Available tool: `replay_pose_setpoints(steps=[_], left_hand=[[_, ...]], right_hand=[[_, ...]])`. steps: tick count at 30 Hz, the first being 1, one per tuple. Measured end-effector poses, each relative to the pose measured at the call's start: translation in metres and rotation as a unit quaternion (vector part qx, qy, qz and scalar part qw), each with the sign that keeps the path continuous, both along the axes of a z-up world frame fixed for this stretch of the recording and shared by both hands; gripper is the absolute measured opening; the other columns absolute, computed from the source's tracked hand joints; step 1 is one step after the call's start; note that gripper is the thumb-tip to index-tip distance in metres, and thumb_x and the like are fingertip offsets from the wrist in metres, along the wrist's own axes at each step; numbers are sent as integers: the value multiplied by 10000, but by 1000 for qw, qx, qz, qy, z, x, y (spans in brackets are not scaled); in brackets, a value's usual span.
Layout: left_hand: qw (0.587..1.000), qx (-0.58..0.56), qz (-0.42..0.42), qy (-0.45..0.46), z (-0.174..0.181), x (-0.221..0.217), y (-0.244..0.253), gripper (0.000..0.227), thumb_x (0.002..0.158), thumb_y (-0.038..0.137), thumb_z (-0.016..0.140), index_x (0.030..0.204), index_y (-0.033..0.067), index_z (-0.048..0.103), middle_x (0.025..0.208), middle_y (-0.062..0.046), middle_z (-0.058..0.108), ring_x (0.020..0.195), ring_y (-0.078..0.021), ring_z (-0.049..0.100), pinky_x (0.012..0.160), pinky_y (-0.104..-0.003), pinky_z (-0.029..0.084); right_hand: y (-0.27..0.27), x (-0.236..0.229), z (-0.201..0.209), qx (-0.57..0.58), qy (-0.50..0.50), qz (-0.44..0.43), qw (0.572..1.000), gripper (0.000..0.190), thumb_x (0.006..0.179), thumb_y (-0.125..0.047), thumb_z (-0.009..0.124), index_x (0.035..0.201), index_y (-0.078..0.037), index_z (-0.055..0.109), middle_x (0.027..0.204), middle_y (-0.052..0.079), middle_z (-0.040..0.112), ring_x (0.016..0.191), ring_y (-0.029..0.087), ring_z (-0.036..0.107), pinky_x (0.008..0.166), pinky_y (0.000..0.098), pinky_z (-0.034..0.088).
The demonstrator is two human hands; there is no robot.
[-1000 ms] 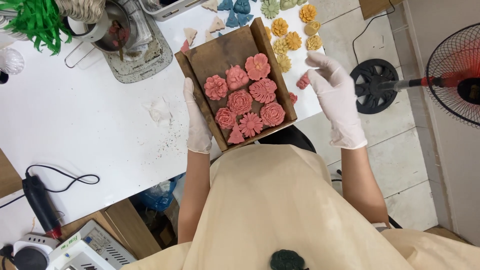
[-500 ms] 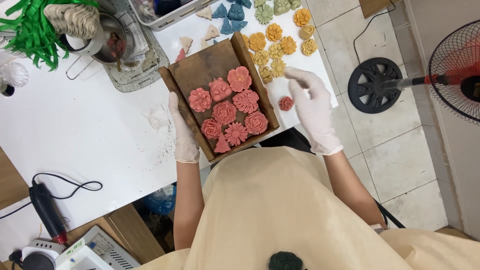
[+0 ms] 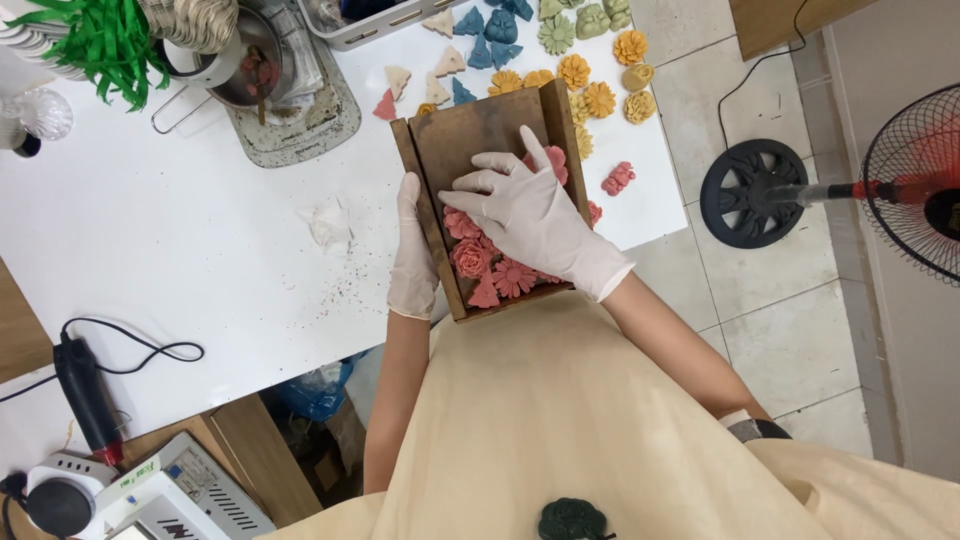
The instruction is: Arranging various colored wax flower shapes into a wooden display box.
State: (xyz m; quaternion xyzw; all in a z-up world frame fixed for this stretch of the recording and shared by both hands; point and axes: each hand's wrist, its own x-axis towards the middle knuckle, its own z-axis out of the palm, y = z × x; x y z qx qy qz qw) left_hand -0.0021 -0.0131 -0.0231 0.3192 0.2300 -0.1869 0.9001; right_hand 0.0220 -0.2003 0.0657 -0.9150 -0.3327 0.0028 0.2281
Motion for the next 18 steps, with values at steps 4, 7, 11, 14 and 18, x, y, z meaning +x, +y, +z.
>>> replay_pose_setpoints(steps=[4, 7, 11, 14, 18], left_hand=[[1000, 21, -3, -1, 3, 3, -2, 720, 957, 632, 531, 1405, 69, 565, 1350, -111, 647, 1200, -216, 650, 1063, -385, 531], [999, 37, 2, 10, 4, 3, -1, 719, 942, 639, 544, 1385, 74, 580, 1317, -102, 666, 1174, -212, 661, 1039, -381, 548], [1000, 22, -18, 7, -5, 4, -2, 738, 961, 673, 550, 1327, 36, 620, 1168, -123, 700, 1033, -224, 689, 957, -386, 574], [999, 26, -17, 25, -3, 4, -3, 742, 941, 683, 550, 1311, 44, 629, 1134, -116, 712, 997, -216, 699, 938, -383, 582], [999, 41, -3, 17, -3, 3, 0, 746, 919, 682, 568, 1350, 75, 607, 1229, -96, 691, 1082, -211, 679, 994, -384, 559]], right_hand=[[-4, 0, -2, 68, -10, -10, 998, 396, 989, -141, 644, 1377, -214, 683, 1268, 23, 683, 1309, 264, 554, 1228, 625, 218], [-5, 1, -5, 69, -41, -89, 993, 384, 1001, -123, 646, 1365, -218, 720, 1205, -9, 688, 1284, 244, 571, 1270, 605, 221], [-1, -1, -9, 34, -38, -54, 997, 324, 940, -318, 751, 1250, -224, 733, 1119, 1, 698, 1221, 246, 585, 1240, 617, 177], [3, -1, -13, 34, -9, -50, 998, 363, 920, -337, 754, 1266, -234, 732, 1142, -22, 715, 1219, 239, 589, 1241, 606, 153], [-2, 0, -2, 30, 29, -49, 998, 400, 900, -353, 756, 1280, -231, 732, 1162, -40, 723, 1233, 229, 591, 1242, 614, 146]])
